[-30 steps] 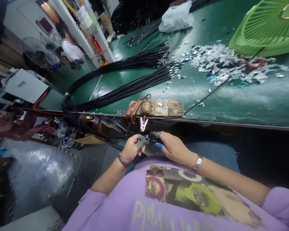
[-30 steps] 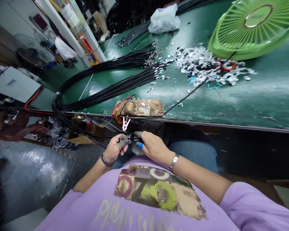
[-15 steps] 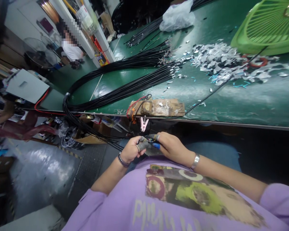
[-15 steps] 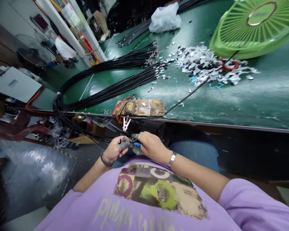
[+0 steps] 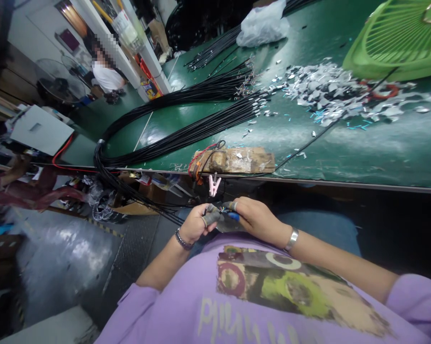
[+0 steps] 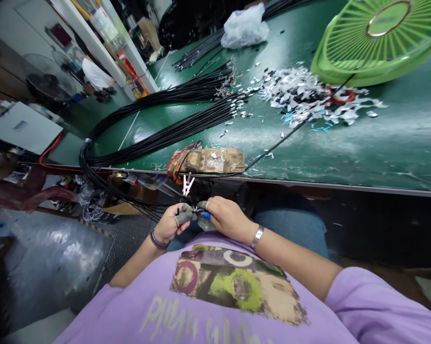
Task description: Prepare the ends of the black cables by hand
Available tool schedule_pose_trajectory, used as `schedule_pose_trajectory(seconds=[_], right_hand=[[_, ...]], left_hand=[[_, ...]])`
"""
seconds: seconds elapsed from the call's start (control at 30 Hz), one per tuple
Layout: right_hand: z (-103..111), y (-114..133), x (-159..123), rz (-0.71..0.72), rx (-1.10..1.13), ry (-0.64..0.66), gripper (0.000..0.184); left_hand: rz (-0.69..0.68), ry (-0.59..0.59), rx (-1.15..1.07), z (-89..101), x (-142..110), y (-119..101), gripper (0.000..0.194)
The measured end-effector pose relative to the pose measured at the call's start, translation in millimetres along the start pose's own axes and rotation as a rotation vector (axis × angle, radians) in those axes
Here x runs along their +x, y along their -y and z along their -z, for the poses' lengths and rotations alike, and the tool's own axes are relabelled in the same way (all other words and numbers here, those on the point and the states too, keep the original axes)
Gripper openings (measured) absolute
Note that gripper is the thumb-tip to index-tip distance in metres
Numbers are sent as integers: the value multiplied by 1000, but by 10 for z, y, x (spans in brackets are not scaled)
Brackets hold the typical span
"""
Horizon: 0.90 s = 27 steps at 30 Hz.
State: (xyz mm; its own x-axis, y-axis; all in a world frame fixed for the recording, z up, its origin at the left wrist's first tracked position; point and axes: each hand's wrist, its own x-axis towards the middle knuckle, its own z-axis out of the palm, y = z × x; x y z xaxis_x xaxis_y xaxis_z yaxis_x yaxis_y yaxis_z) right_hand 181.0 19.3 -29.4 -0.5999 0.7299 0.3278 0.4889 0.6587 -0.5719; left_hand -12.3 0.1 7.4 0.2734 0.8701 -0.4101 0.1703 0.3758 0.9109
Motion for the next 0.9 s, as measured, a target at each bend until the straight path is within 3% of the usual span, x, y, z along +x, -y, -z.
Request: schedule_pose_trajectory(seconds=[0.07, 0.17, 0.3, 0.4, 0.47, 0.6, 0.8, 0.9], right_hand=[[9, -8, -4, -69, 101, -1, 22], [25, 21, 16, -259, 464, 10, 23], [21, 105, 83, -623, 1079, 106, 46], [-12, 141, 126, -766, 1286, 165, 53], [-39, 136, 143, -736, 1240, 136, 52], [-57, 88, 149, -528, 891, -16, 41], [-3, 77, 63, -304, 520, -34, 9], [3, 91, 21, -223, 210, -33, 19]], left_hand=[[-44, -58, -32, 6, 1, -7, 48], [-86, -124, -9, -11, 0, -22, 47], [-79, -107, 105, -76, 5, -18, 42], [-65, -77, 132, -105, 11, -4, 41], [-56, -56, 129, -106, 14, 2, 41], [-49, -15, 111, -84, 14, 8, 41], [-89, -29, 118, -65, 18, 22, 37], [-87, -76, 124, -88, 27, 35, 33]])
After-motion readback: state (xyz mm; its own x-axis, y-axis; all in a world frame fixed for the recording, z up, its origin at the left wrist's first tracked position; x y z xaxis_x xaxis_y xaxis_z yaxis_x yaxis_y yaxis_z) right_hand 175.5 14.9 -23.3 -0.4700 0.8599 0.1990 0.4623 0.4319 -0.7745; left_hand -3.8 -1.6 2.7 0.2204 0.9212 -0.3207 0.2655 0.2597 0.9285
